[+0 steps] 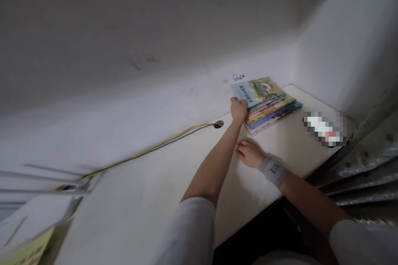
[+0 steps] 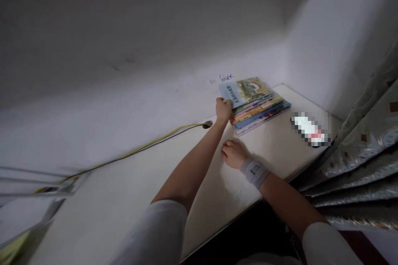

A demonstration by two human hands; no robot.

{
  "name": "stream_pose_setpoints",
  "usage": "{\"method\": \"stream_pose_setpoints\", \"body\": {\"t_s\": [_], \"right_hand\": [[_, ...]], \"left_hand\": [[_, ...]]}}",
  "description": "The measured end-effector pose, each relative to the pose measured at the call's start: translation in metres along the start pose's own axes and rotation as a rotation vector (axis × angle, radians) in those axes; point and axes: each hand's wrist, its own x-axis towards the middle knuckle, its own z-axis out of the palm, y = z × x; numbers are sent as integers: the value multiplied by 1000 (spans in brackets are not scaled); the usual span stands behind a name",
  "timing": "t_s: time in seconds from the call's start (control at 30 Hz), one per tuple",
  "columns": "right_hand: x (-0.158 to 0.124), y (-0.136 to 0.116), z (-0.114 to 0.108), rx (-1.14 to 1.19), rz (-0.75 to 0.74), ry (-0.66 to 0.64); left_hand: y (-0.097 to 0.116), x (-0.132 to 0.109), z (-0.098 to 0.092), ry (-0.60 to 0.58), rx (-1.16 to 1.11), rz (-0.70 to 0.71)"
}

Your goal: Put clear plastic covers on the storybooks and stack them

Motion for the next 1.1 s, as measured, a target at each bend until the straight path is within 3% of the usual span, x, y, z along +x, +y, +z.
{"method": "stream_pose_setpoints", "body": {"t_s": [0.23,0.33,0.43,0.57,0.7,0.8,0.9,1.0,1.1], "right_hand": [[1,5,0,42,2,25],[0,8,0,33,-15,47],[-2,13,0,40,-37,67],[-5,20,1,85,-73,78],[-6,28,4,115,-84,94],[-8,32,5,88,-81,97],[-10,35,6,64,-88,100],[-13,36,5,45,-93,110],[-15,36,5,16,-93,109]], "left_hand": [[-1,-9,-7,-91,493,170],[1,-11,-13,-120,499,165],[-3,-18,-36,-110,461,195],[-37,-46,-99,-161,441,332],[-107,-82,-188,-169,596,464],[-163,-101,-257,-42,809,274],[-206,-111,-312,84,913,54],[-230,-116,-344,137,994,-161],[-241,-119,-357,111,982,-186]]}}
